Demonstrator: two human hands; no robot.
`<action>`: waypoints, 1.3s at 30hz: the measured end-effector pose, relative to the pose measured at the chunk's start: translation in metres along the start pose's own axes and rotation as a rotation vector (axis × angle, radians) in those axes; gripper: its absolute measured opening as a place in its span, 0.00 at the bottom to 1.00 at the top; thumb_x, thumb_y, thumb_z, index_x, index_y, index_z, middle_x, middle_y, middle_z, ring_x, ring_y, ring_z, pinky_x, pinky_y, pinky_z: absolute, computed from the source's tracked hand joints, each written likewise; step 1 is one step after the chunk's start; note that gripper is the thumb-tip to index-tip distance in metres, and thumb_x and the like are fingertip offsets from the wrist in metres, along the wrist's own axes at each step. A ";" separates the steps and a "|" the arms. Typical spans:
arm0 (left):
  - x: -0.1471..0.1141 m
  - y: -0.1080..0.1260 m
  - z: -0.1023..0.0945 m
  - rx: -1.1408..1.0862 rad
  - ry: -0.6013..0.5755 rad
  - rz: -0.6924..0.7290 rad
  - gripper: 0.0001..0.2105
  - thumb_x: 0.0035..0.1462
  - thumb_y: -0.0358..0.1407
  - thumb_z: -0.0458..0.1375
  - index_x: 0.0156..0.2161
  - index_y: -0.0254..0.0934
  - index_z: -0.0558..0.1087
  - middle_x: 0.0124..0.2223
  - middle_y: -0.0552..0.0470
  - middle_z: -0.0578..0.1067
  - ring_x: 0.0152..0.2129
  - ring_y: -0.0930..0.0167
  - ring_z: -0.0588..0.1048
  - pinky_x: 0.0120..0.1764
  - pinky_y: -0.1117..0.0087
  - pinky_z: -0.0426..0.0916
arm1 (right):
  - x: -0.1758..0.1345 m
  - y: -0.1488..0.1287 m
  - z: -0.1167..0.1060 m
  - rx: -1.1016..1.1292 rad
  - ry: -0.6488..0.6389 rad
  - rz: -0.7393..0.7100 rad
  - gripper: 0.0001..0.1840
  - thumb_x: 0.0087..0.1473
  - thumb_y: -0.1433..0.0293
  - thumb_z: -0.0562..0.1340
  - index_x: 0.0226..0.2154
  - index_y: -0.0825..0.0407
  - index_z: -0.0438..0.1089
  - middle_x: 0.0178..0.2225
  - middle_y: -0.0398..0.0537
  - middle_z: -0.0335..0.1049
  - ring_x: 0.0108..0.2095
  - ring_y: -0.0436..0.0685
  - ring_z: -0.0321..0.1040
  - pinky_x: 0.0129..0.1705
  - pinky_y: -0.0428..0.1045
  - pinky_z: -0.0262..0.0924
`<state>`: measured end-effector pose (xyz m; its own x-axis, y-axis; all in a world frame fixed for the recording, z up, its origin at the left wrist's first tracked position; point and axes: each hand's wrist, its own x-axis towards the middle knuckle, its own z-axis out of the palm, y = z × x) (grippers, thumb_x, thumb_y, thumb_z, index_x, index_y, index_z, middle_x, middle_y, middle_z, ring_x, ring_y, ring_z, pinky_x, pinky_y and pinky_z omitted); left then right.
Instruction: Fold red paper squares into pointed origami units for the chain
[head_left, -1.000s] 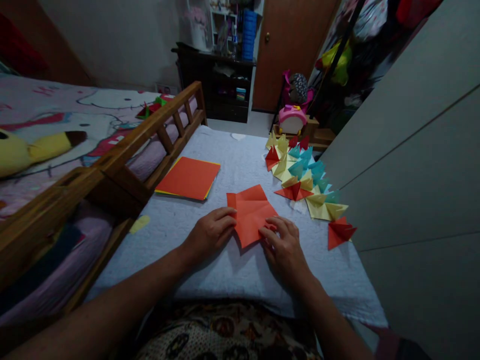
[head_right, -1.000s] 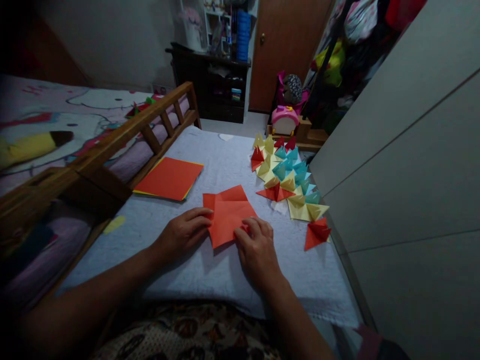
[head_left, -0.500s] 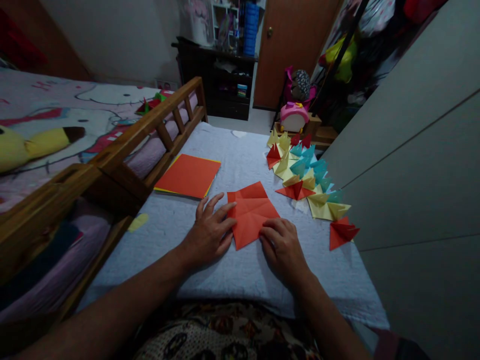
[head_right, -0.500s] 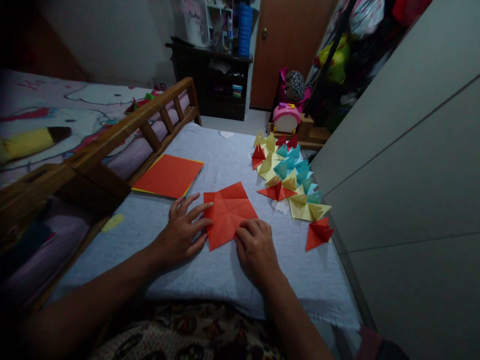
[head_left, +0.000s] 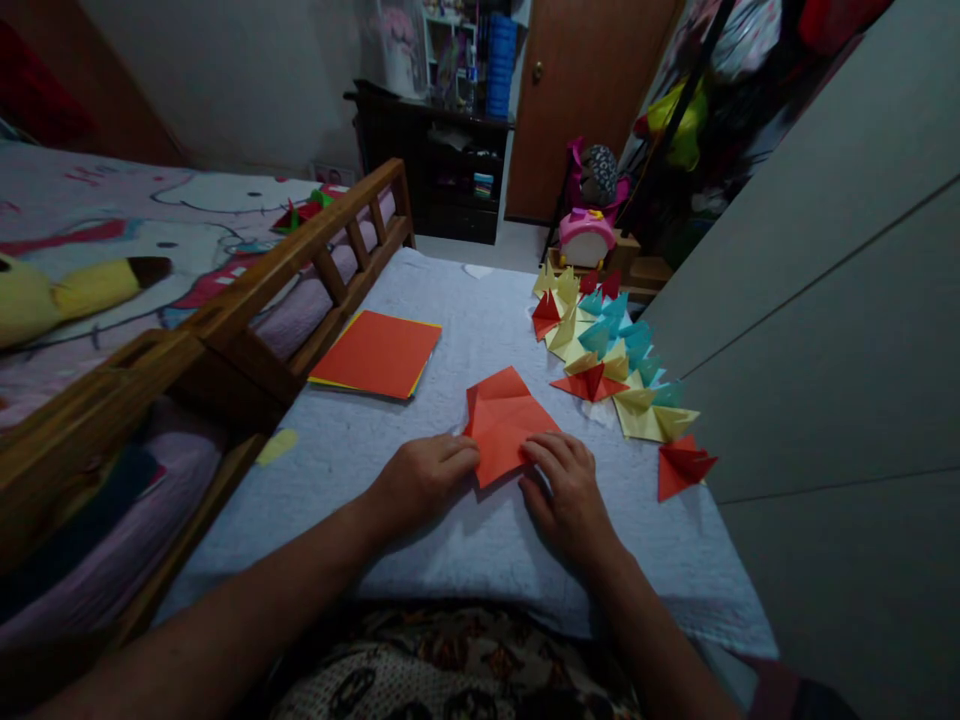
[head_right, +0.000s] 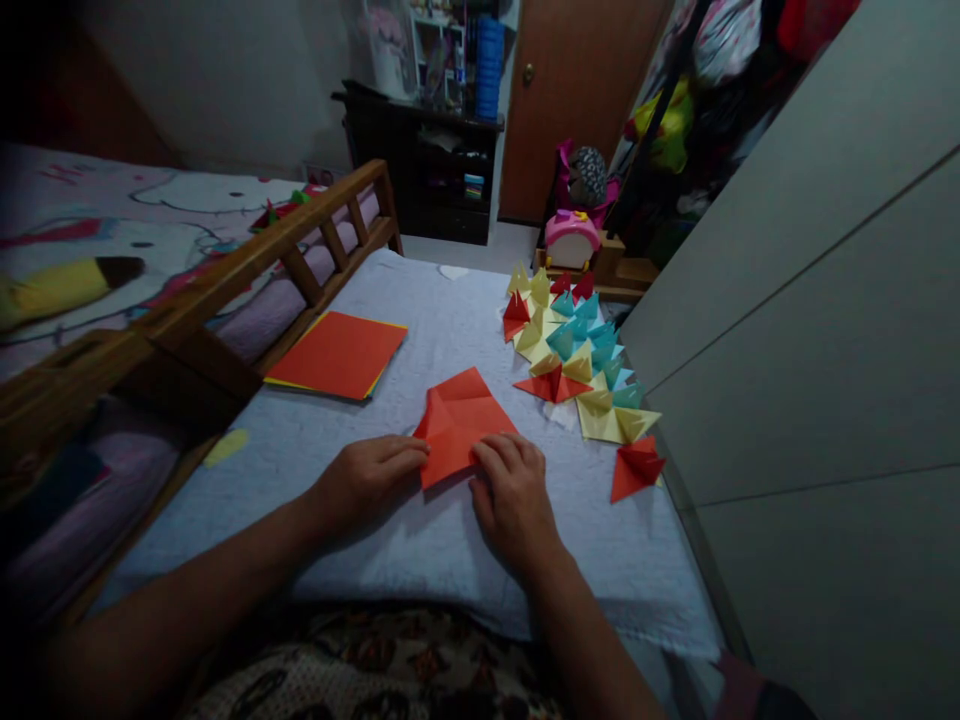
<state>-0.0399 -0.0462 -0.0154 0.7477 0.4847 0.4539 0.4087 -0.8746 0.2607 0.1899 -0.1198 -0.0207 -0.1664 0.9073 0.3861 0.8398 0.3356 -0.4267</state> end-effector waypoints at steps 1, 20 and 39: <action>0.000 0.000 -0.001 -0.039 0.022 -0.023 0.09 0.65 0.28 0.50 0.42 0.34 0.73 0.41 0.44 0.79 0.35 0.68 0.77 0.36 0.65 0.76 | 0.000 0.001 0.001 -0.014 0.017 0.007 0.18 0.59 0.74 0.61 0.53 0.51 0.68 0.53 0.54 0.69 0.56 0.65 0.58 0.59 0.63 0.54; -0.005 -0.007 -0.009 0.127 -0.175 -0.197 0.13 0.52 0.25 0.60 0.44 0.33 0.75 0.55 0.40 0.75 0.42 0.58 0.72 0.44 0.55 0.72 | -0.005 0.012 0.007 -0.040 0.087 0.078 0.10 0.57 0.75 0.64 0.37 0.44 0.78 0.49 0.49 0.71 0.54 0.65 0.59 0.55 0.65 0.55; 0.012 -0.005 -0.003 -0.338 -0.040 -0.570 0.09 0.60 0.37 0.55 0.29 0.37 0.68 0.28 0.53 0.70 0.26 0.71 0.68 0.30 0.69 0.62 | -0.002 0.014 0.003 0.058 0.066 0.276 0.04 0.58 0.71 0.62 0.32 0.48 0.74 0.46 0.51 0.71 0.51 0.64 0.62 0.54 0.62 0.54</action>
<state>-0.0349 -0.0361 -0.0089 0.4843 0.8643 0.1360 0.5641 -0.4272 0.7066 0.2001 -0.1162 -0.0295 0.0996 0.9486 0.3004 0.8176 0.0941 -0.5680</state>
